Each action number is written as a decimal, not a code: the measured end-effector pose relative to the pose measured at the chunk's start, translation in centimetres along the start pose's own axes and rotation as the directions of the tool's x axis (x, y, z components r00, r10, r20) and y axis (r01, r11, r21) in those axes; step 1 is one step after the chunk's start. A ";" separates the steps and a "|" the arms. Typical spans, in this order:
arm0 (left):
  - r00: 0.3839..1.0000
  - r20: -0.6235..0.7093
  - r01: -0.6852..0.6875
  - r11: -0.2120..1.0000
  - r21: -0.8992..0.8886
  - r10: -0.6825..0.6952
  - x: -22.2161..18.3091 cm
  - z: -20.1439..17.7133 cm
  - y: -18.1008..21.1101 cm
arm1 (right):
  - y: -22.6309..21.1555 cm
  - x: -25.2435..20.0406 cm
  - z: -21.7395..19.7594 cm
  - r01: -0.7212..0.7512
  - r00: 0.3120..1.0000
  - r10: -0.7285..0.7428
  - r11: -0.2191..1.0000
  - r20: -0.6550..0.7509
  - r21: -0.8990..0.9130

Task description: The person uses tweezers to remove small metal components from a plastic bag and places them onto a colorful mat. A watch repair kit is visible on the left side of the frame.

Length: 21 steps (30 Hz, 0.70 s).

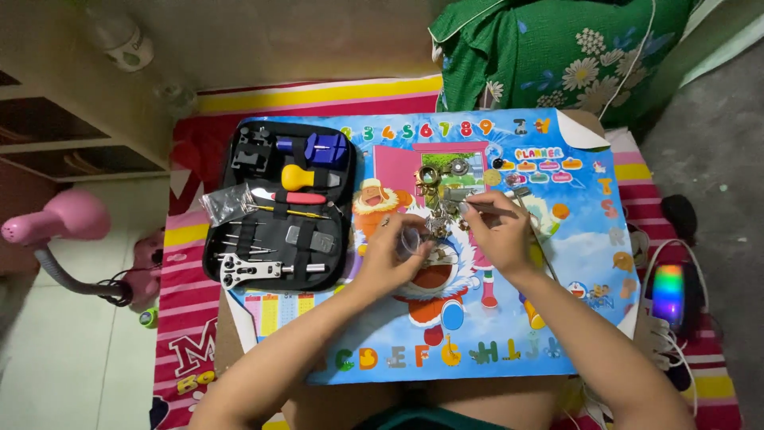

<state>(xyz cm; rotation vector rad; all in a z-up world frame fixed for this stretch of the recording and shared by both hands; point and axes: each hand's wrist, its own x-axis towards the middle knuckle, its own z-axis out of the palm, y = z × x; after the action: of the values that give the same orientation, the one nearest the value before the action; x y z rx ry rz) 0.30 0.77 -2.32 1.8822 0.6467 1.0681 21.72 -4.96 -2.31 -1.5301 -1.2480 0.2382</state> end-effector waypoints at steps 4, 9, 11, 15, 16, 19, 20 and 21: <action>1.000 0.015 0.017 1.000 -0.023 -0.017 0.1 0.1 0.5 | -0.7 0.3 0.4 0.037 0.998 -0.039 0.998 -0.046 -0.043; 1.000 0.015 0.014 0.999 -0.034 -0.013 0.2 0.3 0.6 | -0.9 0.4 0.2 0.104 0.994 -0.108 0.990 -0.035 -0.095; 1.000 0.018 0.022 0.999 -0.033 -0.022 0.2 0.1 0.7 | -1.0 0.5 0.1 0.083 0.996 -0.084 0.996 -0.012 -0.037; 0.999 0.020 0.032 0.999 -0.037 -0.031 0.2 0.2 0.7 | -2.2 0.7 -0.6 0.026 0.999 -0.025 0.999 -0.031 0.029; 0.999 0.019 0.032 0.999 -0.035 -0.031 0.1 0.3 0.5 | -2.7 0.8 -0.9 0.028 0.999 -0.026 0.995 -0.025 0.094; 0.999 0.011 0.036 0.999 -0.031 -0.036 0.1 0.3 0.3 | -3.6 0.9 -1.2 0.020 1.000 -0.018 0.989 -0.015 0.145; 0.999 0.006 0.037 0.999 -0.032 -0.037 0.0 0.4 0.3 | -3.8 0.8 -1.3 0.012 1.000 -0.011 0.992 -0.012 0.128; 0.999 0.003 0.041 0.999 -0.033 -0.041 0.0 0.4 0.3 | -3.1 0.6 -1.1 0.010 1.000 -0.009 0.992 -0.007 0.128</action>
<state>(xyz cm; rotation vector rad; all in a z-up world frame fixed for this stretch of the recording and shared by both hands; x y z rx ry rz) 0.68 0.42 -2.23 1.8341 0.6596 1.0436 20.95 -5.56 0.90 -1.4139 -1.2113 0.3011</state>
